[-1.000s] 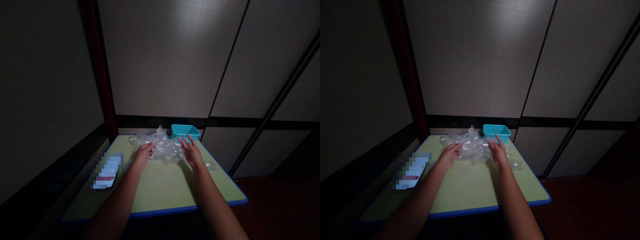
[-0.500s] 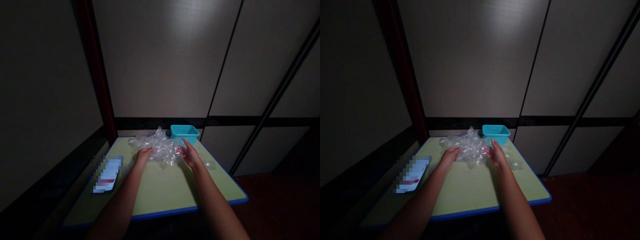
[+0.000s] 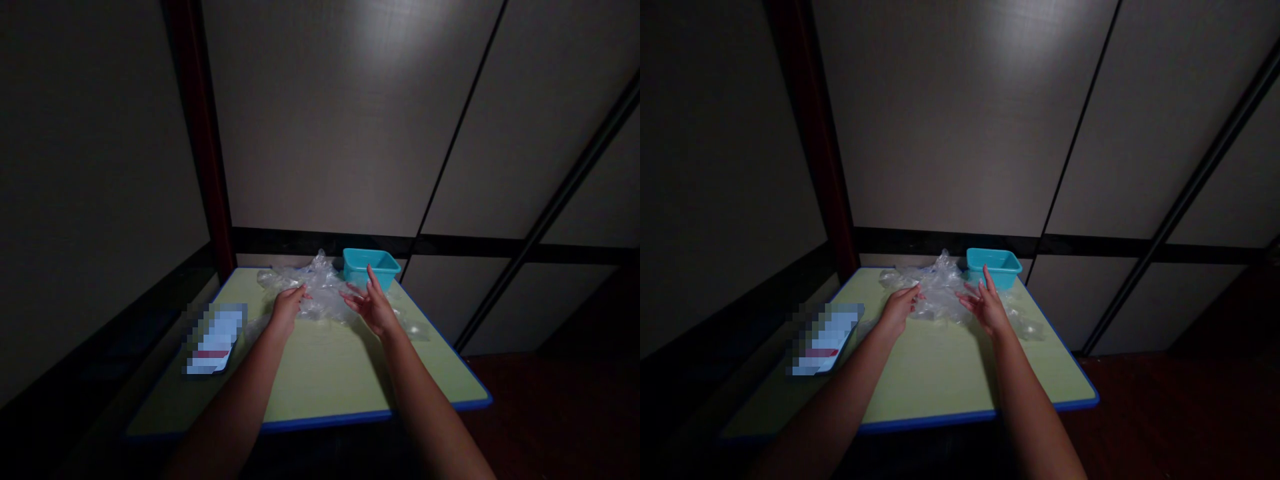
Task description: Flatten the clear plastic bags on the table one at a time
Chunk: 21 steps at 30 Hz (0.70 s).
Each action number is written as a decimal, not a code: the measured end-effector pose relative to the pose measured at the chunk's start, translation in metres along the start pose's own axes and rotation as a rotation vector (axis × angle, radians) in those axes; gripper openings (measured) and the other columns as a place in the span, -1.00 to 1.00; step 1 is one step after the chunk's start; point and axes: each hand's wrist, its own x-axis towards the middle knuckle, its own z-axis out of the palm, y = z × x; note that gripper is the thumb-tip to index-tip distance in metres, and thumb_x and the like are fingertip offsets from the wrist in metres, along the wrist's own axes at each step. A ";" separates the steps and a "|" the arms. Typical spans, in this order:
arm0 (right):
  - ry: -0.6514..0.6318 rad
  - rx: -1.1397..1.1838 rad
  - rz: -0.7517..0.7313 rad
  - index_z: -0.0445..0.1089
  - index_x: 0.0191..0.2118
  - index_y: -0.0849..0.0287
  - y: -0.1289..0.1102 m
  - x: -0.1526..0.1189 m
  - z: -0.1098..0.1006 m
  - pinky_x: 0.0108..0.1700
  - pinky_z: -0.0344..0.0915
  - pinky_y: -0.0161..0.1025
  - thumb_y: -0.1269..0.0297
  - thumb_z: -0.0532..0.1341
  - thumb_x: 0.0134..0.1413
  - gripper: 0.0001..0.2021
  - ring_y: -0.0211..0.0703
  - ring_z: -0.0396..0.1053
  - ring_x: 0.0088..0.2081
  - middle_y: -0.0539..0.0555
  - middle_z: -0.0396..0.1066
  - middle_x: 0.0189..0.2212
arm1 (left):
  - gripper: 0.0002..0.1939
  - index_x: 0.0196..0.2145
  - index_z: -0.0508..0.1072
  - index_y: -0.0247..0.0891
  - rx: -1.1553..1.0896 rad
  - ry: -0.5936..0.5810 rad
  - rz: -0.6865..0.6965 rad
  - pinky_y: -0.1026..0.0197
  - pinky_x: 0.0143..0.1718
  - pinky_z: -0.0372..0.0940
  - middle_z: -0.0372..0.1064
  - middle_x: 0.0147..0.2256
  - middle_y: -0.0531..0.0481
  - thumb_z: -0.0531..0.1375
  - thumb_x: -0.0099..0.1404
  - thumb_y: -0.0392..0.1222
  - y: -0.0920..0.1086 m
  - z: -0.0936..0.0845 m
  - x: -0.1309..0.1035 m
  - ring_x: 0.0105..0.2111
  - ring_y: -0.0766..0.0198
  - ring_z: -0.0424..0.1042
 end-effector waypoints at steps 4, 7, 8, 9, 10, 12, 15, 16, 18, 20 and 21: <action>0.086 -0.035 0.064 0.24 0.11 0.01 -0.003 0.002 -0.003 -0.30 0.44 -0.19 -0.06 0.13 0.12 -0.52 -0.12 0.52 -0.34 0.10 0.52 -0.23 | -0.58 -0.69 0.44 -0.30 0.020 -0.035 0.015 0.32 -0.61 0.03 0.33 -0.64 -0.02 0.27 -0.20 0.18 -0.002 0.001 -0.001 -0.62 0.34 0.20; 0.200 -0.079 0.100 0.42 -0.20 0.15 -0.002 0.005 -0.006 -0.33 0.43 -0.24 0.01 0.13 0.13 -0.68 -0.13 0.51 -0.33 0.12 0.52 -0.21 | -0.59 -0.74 0.41 -0.28 0.051 -0.036 0.037 0.30 -0.59 0.03 0.27 -0.69 0.02 0.27 -0.16 0.15 -0.003 0.000 -0.001 -0.63 0.33 0.20; 0.232 -0.081 0.090 0.43 -0.26 0.16 -0.001 0.006 -0.007 -0.33 0.42 -0.26 0.04 0.14 0.13 -0.71 -0.13 0.51 -0.31 0.11 0.51 -0.20 | -0.59 -0.76 0.39 -0.27 0.061 -0.027 0.049 0.30 -0.58 0.03 0.24 -0.71 0.04 0.27 -0.14 0.15 -0.004 0.000 0.000 -0.63 0.33 0.19; 0.257 -0.075 0.071 0.44 -0.29 0.16 0.000 0.007 -0.007 -0.33 0.42 -0.27 0.06 0.16 0.12 -0.73 -0.13 0.51 -0.29 0.10 0.51 -0.19 | -0.59 -0.78 0.37 -0.26 0.069 -0.015 0.064 0.30 -0.57 0.03 0.22 -0.72 0.05 0.27 -0.12 0.14 -0.004 -0.001 0.000 -0.62 0.32 0.20; 0.274 -0.065 0.046 0.44 -0.30 0.15 0.000 0.008 -0.008 -0.32 0.42 -0.27 0.08 0.17 0.11 -0.75 -0.13 0.51 -0.27 0.09 0.51 -0.18 | -0.59 -0.78 0.35 -0.25 0.074 -0.004 0.081 0.30 -0.56 0.03 0.20 -0.72 0.06 0.26 -0.10 0.13 -0.003 -0.001 0.000 -0.61 0.31 0.21; 0.299 -0.040 -0.009 0.44 -0.31 0.13 -0.001 0.010 -0.009 -0.30 0.43 -0.28 0.09 0.21 0.08 -0.78 -0.13 0.49 -0.23 0.07 0.49 -0.14 | -0.58 -0.79 0.33 -0.24 0.079 0.009 0.107 0.30 -0.53 0.04 0.19 -0.72 0.07 0.25 -0.05 0.12 -0.003 -0.002 0.001 -0.58 0.30 0.24; 0.330 -0.002 -0.087 0.44 -0.30 0.10 -0.004 0.011 -0.010 -0.24 0.44 -0.26 0.11 0.27 0.00 -0.80 -0.11 0.47 -0.17 0.03 0.47 -0.10 | -0.58 -0.80 0.29 -0.23 0.087 0.004 0.101 0.30 -0.55 0.03 0.13 -0.73 0.10 0.25 -0.04 0.10 -0.005 -0.002 0.002 -0.61 0.32 0.21; 0.335 0.013 -0.108 0.43 -0.29 0.10 -0.005 0.011 -0.011 -0.23 0.45 -0.24 0.11 0.28 -0.03 -0.79 -0.10 0.47 -0.16 0.03 0.46 -0.09 | -0.58 -0.80 0.28 -0.24 0.089 0.001 0.089 0.30 -0.56 0.02 0.11 -0.74 0.11 0.26 -0.04 0.09 -0.007 -0.002 0.002 -0.63 0.34 0.19; 0.331 0.039 -0.139 0.43 -0.27 0.07 -0.007 0.010 -0.011 -0.23 0.46 -0.21 0.11 0.30 -0.05 -0.78 -0.09 0.48 -0.17 0.01 0.45 -0.07 | -0.58 -0.77 0.27 -0.24 0.087 -0.003 0.064 0.30 -0.58 0.00 0.11 -0.74 0.12 0.25 -0.05 0.10 -0.009 -0.001 0.002 -0.65 0.36 0.15; 0.318 0.057 -0.146 0.43 -0.26 0.05 -0.008 0.008 -0.011 -0.21 0.46 -0.18 0.12 0.29 -0.04 -0.79 -0.09 0.49 -0.18 0.00 0.42 -0.04 | -0.61 -0.71 0.30 -0.24 0.076 0.001 0.052 0.31 -0.60 0.01 0.18 -0.69 0.11 0.24 -0.04 0.13 -0.010 0.000 0.003 -0.65 0.35 0.17; 0.311 0.062 -0.140 0.43 -0.26 0.04 -0.009 0.007 -0.011 -0.20 0.45 -0.17 0.12 0.29 -0.03 -0.80 -0.09 0.49 -0.18 -0.01 0.40 -0.03 | -0.62 -0.65 0.32 -0.24 0.066 0.007 0.057 0.31 -0.59 0.02 0.21 -0.65 0.10 0.23 -0.03 0.13 -0.010 0.001 0.003 -0.63 0.34 0.19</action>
